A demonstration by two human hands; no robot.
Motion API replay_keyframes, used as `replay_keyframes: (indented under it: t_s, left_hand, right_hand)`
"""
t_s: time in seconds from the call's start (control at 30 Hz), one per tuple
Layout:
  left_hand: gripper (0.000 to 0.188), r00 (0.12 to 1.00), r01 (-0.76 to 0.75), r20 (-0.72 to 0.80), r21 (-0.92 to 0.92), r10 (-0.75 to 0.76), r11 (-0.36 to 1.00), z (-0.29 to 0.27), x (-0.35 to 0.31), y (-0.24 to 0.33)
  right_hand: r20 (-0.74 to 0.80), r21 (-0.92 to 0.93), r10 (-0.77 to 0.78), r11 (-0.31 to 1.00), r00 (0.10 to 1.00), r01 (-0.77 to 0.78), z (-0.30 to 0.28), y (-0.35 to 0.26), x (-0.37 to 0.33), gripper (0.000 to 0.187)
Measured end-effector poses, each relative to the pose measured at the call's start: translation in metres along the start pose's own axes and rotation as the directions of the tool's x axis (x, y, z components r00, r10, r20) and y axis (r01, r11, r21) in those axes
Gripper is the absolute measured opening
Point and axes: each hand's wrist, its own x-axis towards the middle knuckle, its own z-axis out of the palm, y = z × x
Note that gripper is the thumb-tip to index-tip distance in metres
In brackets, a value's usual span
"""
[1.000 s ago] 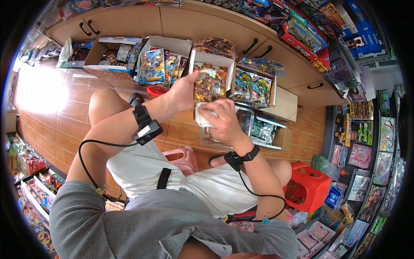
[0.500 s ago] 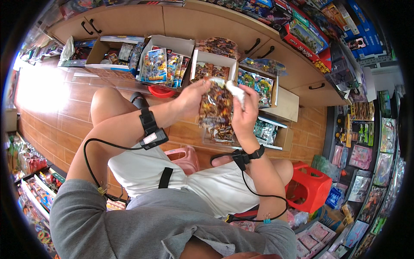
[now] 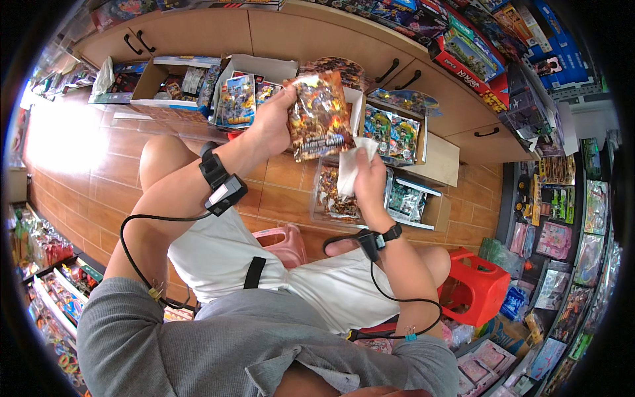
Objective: The person wipes small cardboard boxes and plastic-wrapped trading card packs with a cloth and places them into a transparent bin.
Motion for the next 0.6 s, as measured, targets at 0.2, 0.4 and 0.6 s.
replay_keyframes:
  t_s: [0.2, 0.4, 0.6]
  left_hand:
    - [0.036, 0.99, -0.05, -0.116, 0.191, 0.073, 0.98, 0.011, -0.021, -0.038]
    - [0.055, 0.978, -0.007, -0.185, 0.445, 0.1, 0.895, -0.009, -0.009, -0.058]
    - [0.079, 1.0, 0.023, -0.001, 0.456, -0.025, 0.89, -0.002, -0.023, -0.064]
  right_hand:
    - [0.257, 0.614, 0.309, 0.679, 0.916, -0.401, 0.008, -0.024, -0.003, 0.036]
    - [0.1, 0.299, 0.072, 0.949, 0.992, -0.099, 0.01, -0.023, -0.002, 0.036]
    - [0.003, -0.191, -0.141, 0.972, 0.99, 0.139, 0.003, -0.027, -0.002, 0.028]
